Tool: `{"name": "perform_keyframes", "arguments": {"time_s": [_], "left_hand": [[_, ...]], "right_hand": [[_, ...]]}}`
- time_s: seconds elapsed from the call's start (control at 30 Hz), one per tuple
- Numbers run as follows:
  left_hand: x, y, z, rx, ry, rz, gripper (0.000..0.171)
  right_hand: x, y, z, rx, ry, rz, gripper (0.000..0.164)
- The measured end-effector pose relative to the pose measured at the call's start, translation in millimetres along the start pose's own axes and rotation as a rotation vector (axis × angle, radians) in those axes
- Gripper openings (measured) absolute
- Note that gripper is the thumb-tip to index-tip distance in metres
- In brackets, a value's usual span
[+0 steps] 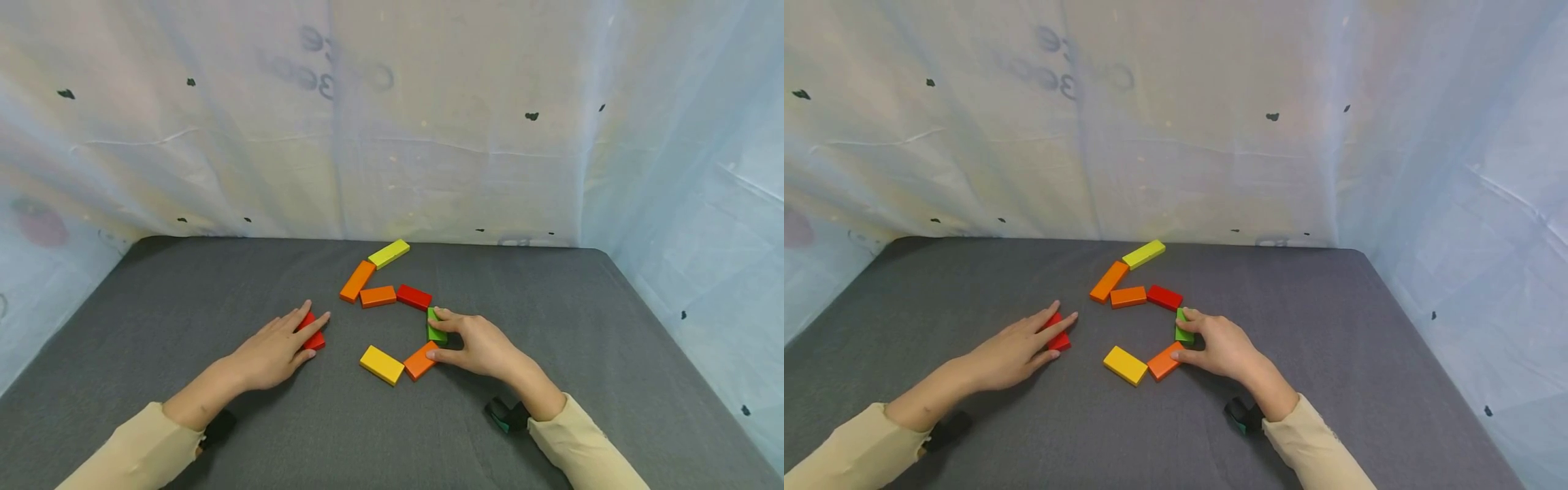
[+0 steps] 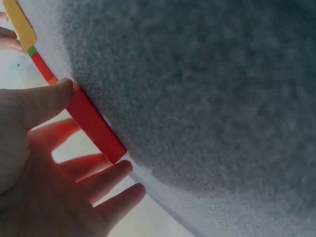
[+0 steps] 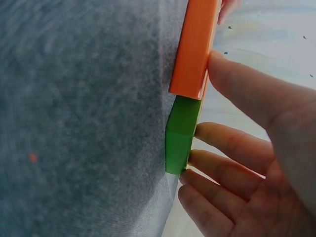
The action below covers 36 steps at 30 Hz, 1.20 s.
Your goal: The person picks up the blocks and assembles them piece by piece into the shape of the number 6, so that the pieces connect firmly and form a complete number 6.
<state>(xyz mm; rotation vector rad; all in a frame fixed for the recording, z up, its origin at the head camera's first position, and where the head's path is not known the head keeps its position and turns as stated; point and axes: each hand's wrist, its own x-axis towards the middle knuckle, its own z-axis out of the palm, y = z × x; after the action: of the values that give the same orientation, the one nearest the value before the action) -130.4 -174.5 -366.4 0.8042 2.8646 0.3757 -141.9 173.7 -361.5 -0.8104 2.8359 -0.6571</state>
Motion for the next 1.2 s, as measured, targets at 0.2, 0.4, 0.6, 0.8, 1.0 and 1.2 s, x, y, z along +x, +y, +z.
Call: {"name": "perform_keyframes", "arguments": {"time_s": [0.2,0.4,0.6,0.8,1.0,1.2], "left_hand": [[-1.2,-0.6,-6.0,-0.046,0.024,-0.01,0.06],[-0.9,0.2,-8.5,-0.088,0.056,-0.05,0.056],[-0.3,-1.1,-5.5,-0.071,0.105,-0.042,0.054],[3.7,-1.9,-4.0,-0.082,0.109,-0.022,0.053],[9.2,-0.4,-2.8,-0.101,0.115,0.005,0.053],[15.5,2.6,-1.9,-0.097,0.115,0.018,0.054]], "right_hand": [[-0.6,-0.7,-1.0,0.0,-0.003,-0.006,0.06],[0.4,-0.9,-1.6,0.001,-0.007,-0.007,0.061],[-0.6,0.0,-1.0,-0.005,0.001,-0.014,0.061],[-1.1,0.0,-1.2,-0.004,0.007,-0.014,0.061],[-1.2,-0.3,-1.1,-0.006,0.016,-0.02,0.06],[-0.5,-1.0,-1.2,-0.005,0.008,-0.019,0.06]]}}
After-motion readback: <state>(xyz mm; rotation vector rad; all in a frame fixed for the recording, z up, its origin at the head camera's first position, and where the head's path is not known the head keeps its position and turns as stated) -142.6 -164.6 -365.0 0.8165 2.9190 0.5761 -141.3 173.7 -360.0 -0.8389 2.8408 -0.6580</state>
